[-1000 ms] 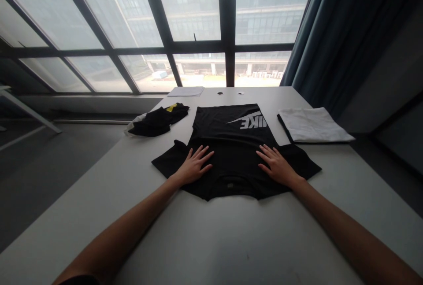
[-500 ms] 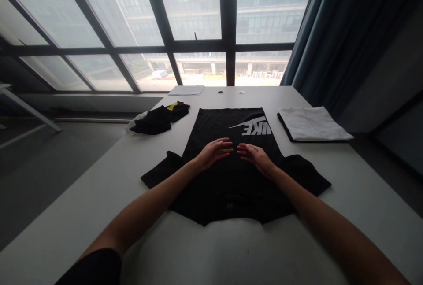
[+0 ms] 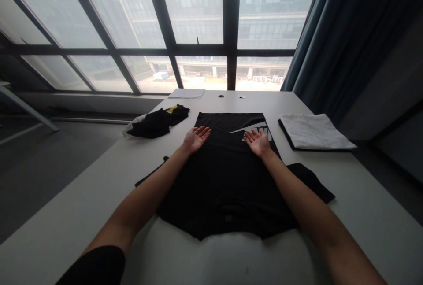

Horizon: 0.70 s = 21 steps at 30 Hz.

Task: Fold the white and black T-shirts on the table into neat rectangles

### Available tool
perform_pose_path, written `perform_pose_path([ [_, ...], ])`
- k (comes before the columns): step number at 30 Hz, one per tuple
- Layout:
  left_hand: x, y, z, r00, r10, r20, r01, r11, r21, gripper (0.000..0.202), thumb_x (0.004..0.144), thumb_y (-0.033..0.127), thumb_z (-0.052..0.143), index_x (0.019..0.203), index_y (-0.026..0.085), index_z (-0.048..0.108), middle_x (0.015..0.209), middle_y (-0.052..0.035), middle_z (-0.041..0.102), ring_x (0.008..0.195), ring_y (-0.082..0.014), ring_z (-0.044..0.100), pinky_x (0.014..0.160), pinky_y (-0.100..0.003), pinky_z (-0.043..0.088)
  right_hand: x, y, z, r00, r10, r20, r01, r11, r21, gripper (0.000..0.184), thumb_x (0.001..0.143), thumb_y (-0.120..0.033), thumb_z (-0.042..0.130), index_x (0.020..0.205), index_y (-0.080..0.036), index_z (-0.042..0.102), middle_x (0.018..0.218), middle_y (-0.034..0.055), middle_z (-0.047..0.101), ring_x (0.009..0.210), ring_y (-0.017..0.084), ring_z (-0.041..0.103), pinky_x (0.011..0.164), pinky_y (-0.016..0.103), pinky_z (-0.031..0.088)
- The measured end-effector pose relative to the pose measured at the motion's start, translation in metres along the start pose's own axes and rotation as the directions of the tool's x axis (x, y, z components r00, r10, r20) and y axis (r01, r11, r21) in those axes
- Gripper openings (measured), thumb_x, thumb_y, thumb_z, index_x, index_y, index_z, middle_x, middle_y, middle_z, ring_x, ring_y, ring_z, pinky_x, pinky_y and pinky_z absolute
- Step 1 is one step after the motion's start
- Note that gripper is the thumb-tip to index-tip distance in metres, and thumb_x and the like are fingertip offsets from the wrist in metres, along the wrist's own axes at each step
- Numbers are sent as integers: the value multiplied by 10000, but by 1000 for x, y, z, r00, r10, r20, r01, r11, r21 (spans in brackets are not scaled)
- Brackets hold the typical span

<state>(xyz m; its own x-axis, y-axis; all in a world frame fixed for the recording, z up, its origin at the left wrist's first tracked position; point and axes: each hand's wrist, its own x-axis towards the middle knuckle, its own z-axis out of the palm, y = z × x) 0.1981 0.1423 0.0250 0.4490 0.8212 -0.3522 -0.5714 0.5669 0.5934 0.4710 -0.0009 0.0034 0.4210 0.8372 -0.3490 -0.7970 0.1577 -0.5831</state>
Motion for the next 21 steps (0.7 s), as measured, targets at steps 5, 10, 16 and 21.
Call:
perform_pose_path([
  [5, 48, -67, 45, 994, -56, 89, 58, 998, -25, 316, 1025, 320, 420, 1248, 147, 564, 1226, -211, 649, 1109, -297, 690, 827, -378, 627, 38, 51, 47, 972, 163, 172, -161, 987, -25, 427, 1010, -496, 389, 1302, -224, 539, 1339, 150, 603, 1214, 227, 627, 901, 440, 594],
  [10, 90, -33, 22, 1000, -25, -3, 25, 999, -20, 380, 1056, 375, 316, 1338, 188, 490, 1301, -205, 599, 1120, -281, 683, 801, -372, 623, 82, 2, 21, 992, 94, 90, -93, 996, -16, 512, 1010, -535, 345, 1366, -197, 490, 1456, 199, 509, 1308, 247, 566, 942, 491, 561],
  [16, 123, 46, -3, 995, 52, -81, -51, 999, 11, 432, 1066, 379, 258, 1448, 230, 392, 1392, -181, 539, 1139, -235, 672, 796, -317, 613, 129, -74, -7, 985, -156, -79, 159, 986, 40, 586, 999, -612, 221, 1431, -268, 419, 1566, 127, 398, 1411, 171, 451, 1012, 455, 518],
  [21, 151, 8, 25, 999, -25, 22, 25, 999, 25, 458, 1039, 401, 383, 1433, 179, 460, 1370, -216, 567, 1184, -290, 652, 901, -391, 592, 148, -31, 22, 986, 58, 157, -53, 998, -36, 588, 997, -592, 341, 1349, -153, 514, 1451, 222, 511, 1303, 249, 570, 966, 470, 544],
])
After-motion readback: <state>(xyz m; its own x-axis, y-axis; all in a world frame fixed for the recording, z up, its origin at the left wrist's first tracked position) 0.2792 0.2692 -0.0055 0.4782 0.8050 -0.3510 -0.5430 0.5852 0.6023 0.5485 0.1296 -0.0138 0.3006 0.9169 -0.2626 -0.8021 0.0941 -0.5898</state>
